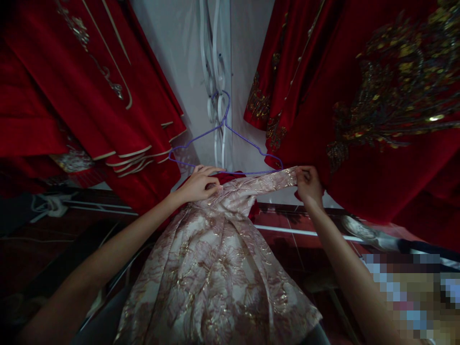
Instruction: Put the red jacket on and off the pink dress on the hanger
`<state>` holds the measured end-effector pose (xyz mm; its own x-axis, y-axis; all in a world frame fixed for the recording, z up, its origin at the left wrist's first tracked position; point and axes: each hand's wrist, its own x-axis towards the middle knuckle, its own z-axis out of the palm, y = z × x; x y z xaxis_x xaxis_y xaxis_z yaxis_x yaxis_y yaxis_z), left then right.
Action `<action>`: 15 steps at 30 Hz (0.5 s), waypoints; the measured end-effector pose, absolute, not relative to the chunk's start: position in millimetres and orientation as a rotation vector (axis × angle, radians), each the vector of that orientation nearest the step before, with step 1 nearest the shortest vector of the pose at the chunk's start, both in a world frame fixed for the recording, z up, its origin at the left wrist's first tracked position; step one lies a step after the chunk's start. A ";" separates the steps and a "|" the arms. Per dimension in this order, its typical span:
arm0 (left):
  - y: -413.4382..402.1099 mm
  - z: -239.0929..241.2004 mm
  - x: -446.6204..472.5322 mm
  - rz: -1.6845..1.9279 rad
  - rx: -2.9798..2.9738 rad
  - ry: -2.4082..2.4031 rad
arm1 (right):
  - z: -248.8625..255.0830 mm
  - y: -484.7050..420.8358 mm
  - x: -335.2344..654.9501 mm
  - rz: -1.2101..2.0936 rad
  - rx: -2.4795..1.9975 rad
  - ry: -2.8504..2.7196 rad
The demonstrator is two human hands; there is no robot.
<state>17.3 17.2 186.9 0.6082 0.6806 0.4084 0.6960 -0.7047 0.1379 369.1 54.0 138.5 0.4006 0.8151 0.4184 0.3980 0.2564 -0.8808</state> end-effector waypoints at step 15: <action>24.2 180.5 20.5 -0.721 -2.854 -1.174 | 163.8 80.2 346.4 0.282 -1.192 -1.306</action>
<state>20.5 24.2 180.5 0.6222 0.6733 0.3994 0.6607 -0.7253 0.1934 346.4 80.2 163.8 0.3216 0.7453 0.5840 0.4375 0.4300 -0.7898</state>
